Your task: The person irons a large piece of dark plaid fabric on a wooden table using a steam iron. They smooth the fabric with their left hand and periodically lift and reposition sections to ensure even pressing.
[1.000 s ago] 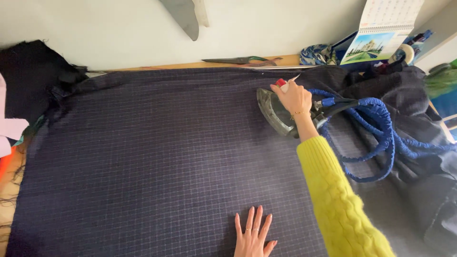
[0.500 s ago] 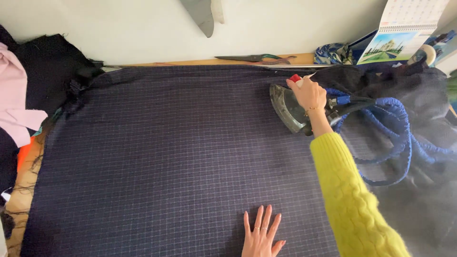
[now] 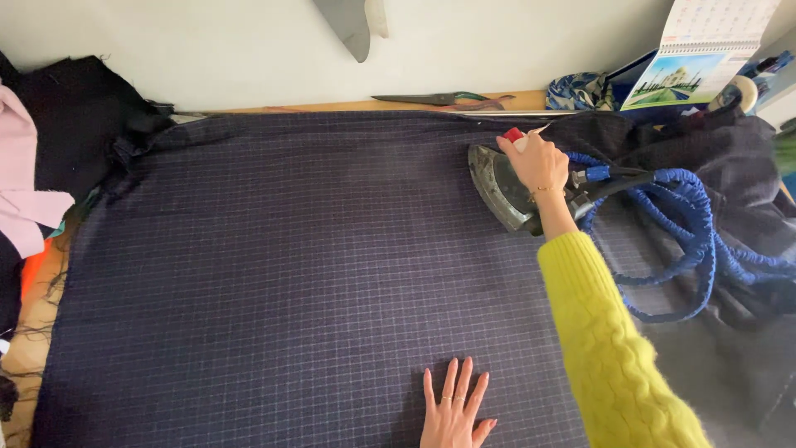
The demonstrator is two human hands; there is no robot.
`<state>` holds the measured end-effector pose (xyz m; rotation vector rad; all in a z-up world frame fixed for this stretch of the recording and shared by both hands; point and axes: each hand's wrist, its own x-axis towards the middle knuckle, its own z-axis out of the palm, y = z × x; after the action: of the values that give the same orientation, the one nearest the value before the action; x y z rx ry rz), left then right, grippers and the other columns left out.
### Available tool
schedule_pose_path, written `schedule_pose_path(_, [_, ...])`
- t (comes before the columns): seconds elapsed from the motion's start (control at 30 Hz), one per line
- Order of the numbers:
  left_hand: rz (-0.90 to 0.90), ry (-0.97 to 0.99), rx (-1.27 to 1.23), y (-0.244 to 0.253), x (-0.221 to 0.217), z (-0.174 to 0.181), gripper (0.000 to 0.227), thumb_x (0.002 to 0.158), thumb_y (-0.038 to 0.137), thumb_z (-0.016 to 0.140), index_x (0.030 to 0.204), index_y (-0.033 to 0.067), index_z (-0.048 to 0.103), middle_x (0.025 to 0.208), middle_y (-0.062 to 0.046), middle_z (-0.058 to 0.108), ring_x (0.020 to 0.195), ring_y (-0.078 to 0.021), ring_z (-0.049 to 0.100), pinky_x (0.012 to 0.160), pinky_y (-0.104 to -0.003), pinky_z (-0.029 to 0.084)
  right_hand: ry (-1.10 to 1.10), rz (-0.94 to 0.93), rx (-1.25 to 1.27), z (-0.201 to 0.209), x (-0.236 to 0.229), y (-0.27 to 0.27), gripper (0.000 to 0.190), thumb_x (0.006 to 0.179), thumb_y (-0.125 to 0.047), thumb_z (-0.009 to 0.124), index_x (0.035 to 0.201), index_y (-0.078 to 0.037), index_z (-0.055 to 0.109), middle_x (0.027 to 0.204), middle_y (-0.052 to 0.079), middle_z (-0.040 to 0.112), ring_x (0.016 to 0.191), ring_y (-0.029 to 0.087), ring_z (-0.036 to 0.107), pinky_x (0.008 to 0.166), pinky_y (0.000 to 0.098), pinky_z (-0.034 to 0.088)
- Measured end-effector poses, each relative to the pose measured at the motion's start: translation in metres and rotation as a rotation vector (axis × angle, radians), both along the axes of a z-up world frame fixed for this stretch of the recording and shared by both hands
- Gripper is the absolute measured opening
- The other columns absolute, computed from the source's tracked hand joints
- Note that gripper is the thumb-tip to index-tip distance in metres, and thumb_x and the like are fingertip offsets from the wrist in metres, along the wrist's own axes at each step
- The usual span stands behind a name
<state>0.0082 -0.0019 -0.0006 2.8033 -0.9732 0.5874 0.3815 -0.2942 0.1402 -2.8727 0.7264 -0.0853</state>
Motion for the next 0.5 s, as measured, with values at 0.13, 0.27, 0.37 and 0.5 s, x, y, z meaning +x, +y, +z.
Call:
schedule_pose_path(0.13, [0.0, 0.015, -0.001, 0.0, -0.001, -0.001, 0.099, 0.085, 0.082, 0.049, 0.163, 0.0252, 0.028, 0.175, -0.016, 0.016, 0.161, -0.0345, 0.016, 0.122, -0.069, 0.018, -0.032, 0.011, -0.052, -0.016, 0.007, -0.011, 0.078, 0.101, -0.081, 0.044, 0.102, -0.007, 0.067, 0.088, 0.02, 0.074, 0.081, 0.044, 0.071, 0.069, 0.0513, 0.051])
schedule_pose_path(0.27, [0.011, -0.02, 0.011, 0.0, 0.0, -0.005, 0.108, 0.08, 0.089, 0.052, 0.164, 0.0263, 0.025, 0.175, -0.015, 0.015, 0.161, -0.034, 0.015, 0.122, -0.068, 0.019, -0.045, -0.056, -0.05, -0.018, 0.014, -0.021, 0.081, 0.101, -0.081, 0.043, 0.111, -0.004, 0.066, 0.098, 0.025, 0.074, 0.093, 0.049, 0.07, 0.078, 0.0546, 0.05])
schedule_pose_path(0.37, [0.015, -0.036, 0.015, 0.0, -0.001, -0.008, 0.112, 0.078, 0.092, 0.053, 0.164, 0.027, 0.025, 0.175, -0.015, 0.015, 0.161, -0.0341, 0.015, 0.122, -0.068, 0.02, -0.012, -0.09, -0.004, -0.016, 0.011, -0.028, 0.079, 0.101, -0.079, 0.045, 0.108, -0.004, 0.069, 0.101, 0.025, 0.074, 0.096, 0.049, 0.07, 0.08, 0.0544, 0.05])
schedule_pose_path(0.5, [0.012, -0.018, -0.004, 0.001, -0.001, -0.005, 0.108, 0.079, 0.088, 0.054, 0.164, 0.0258, 0.026, 0.175, -0.015, 0.015, 0.16, -0.0338, 0.018, 0.122, -0.068, 0.018, -0.015, -0.125, 0.045, -0.016, 0.0, -0.043, 0.078, 0.098, -0.075, 0.048, 0.113, -0.003, 0.074, 0.11, 0.028, 0.073, 0.106, 0.051, 0.067, 0.089, 0.0547, 0.048])
